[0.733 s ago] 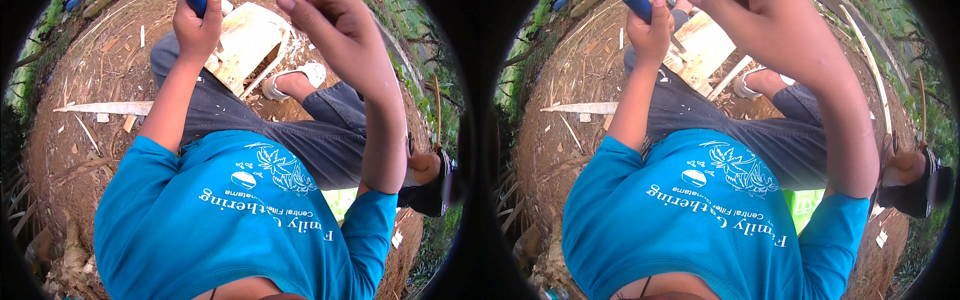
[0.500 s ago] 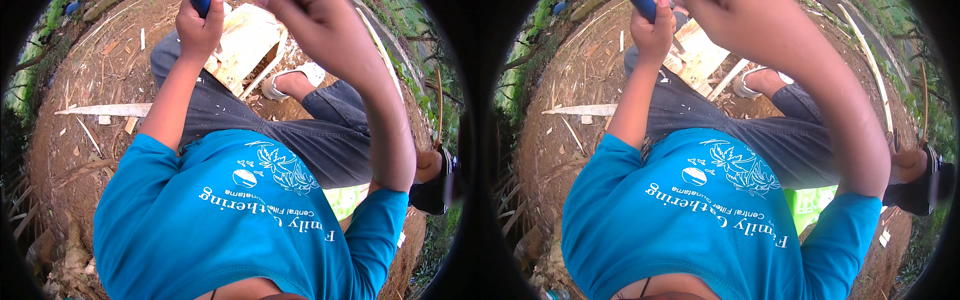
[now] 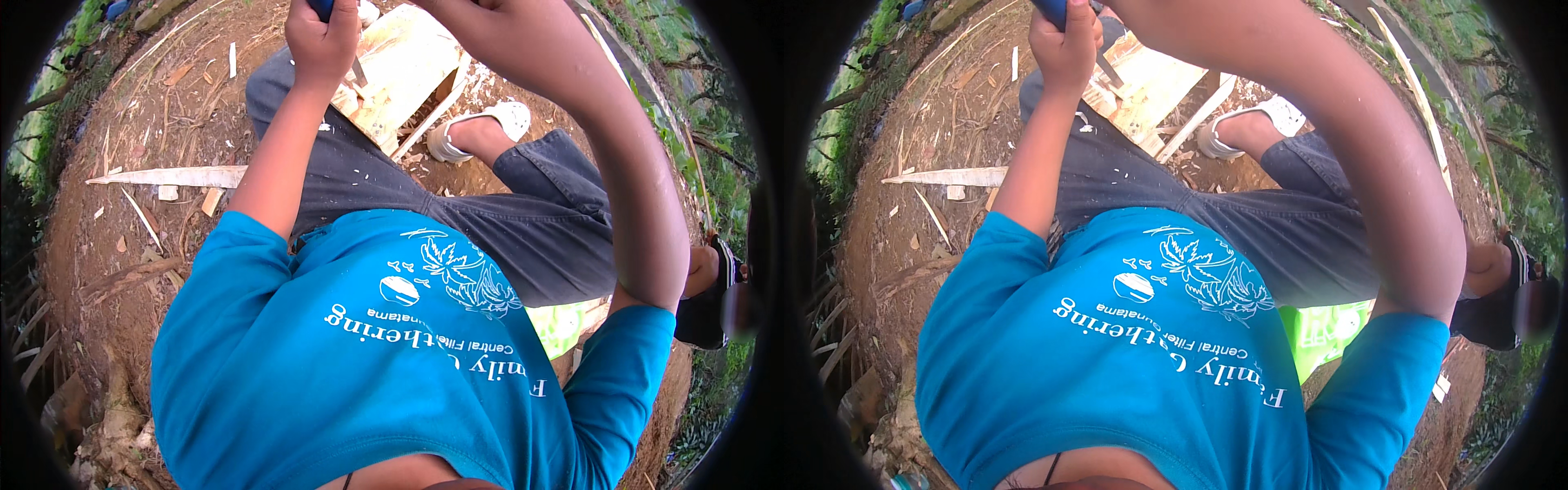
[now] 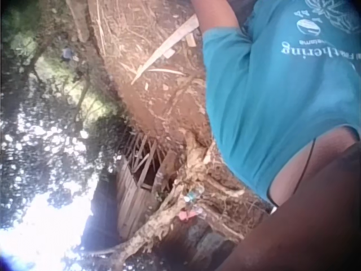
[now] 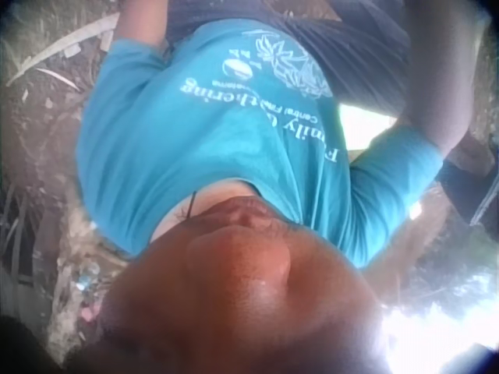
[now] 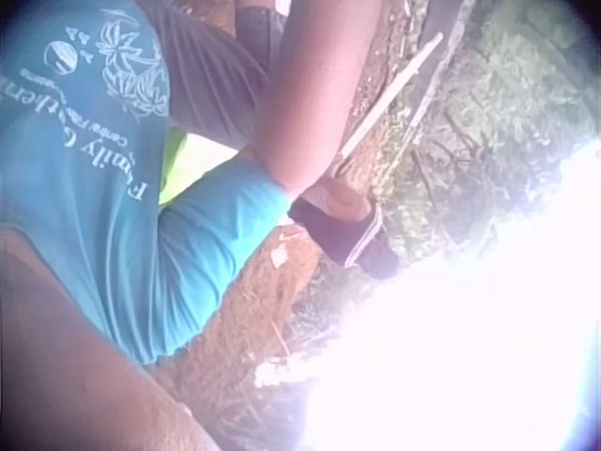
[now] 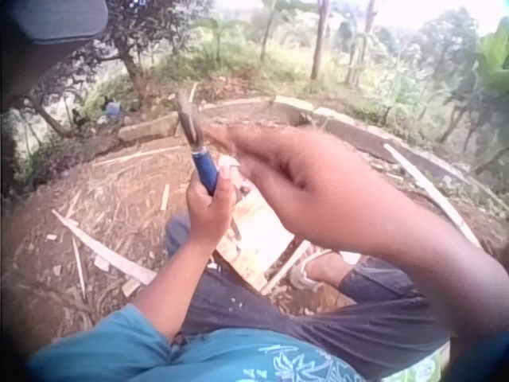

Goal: The person carves a wooden object using a chisel and a hammer, striking the chisel into the wood to remove material and then handling the detached wooden piece.

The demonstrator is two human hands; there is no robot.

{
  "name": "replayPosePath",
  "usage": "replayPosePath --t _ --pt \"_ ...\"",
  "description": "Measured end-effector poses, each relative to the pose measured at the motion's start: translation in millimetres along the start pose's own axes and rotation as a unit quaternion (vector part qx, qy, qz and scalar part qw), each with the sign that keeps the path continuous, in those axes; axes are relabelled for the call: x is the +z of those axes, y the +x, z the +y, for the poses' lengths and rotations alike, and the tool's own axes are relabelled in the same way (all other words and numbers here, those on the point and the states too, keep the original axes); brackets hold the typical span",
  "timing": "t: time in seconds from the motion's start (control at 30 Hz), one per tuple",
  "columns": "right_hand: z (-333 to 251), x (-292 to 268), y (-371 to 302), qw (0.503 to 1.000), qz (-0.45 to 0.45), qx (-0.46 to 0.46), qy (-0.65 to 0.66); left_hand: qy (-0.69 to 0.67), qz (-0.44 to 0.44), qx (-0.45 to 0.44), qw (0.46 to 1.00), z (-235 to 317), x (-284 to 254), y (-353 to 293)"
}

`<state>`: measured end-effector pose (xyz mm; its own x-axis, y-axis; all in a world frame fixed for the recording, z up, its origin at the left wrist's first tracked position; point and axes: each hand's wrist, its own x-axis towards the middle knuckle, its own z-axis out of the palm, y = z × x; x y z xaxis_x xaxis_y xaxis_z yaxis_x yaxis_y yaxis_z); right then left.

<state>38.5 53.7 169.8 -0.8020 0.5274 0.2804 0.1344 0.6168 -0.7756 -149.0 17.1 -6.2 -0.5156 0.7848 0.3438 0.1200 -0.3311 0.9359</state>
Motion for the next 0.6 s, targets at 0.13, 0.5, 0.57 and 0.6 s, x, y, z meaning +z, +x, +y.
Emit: replayPosePath --t 0.13,0.5,0.57,0.6 --pt "-30 -18 8 0.988 0.006 0.13 0.084 0.007 -0.005 0.015 1.0 -3 6 -2" --pt "-1 7 6 0.995 -0.024 0.066 -0.074 0.019 0.008 -0.007 1.0 -12 1 -3" --pt "-3 6 -1 0.996 -0.031 0.07 -0.054 -0.009 0.013 -0.038 0.999 -20 -1 -10" --pt "-5 5 -1 0.996 -0.022 0.084 -0.03 -0.036 0.013 -0.061 0.997 -25 -5 -15"
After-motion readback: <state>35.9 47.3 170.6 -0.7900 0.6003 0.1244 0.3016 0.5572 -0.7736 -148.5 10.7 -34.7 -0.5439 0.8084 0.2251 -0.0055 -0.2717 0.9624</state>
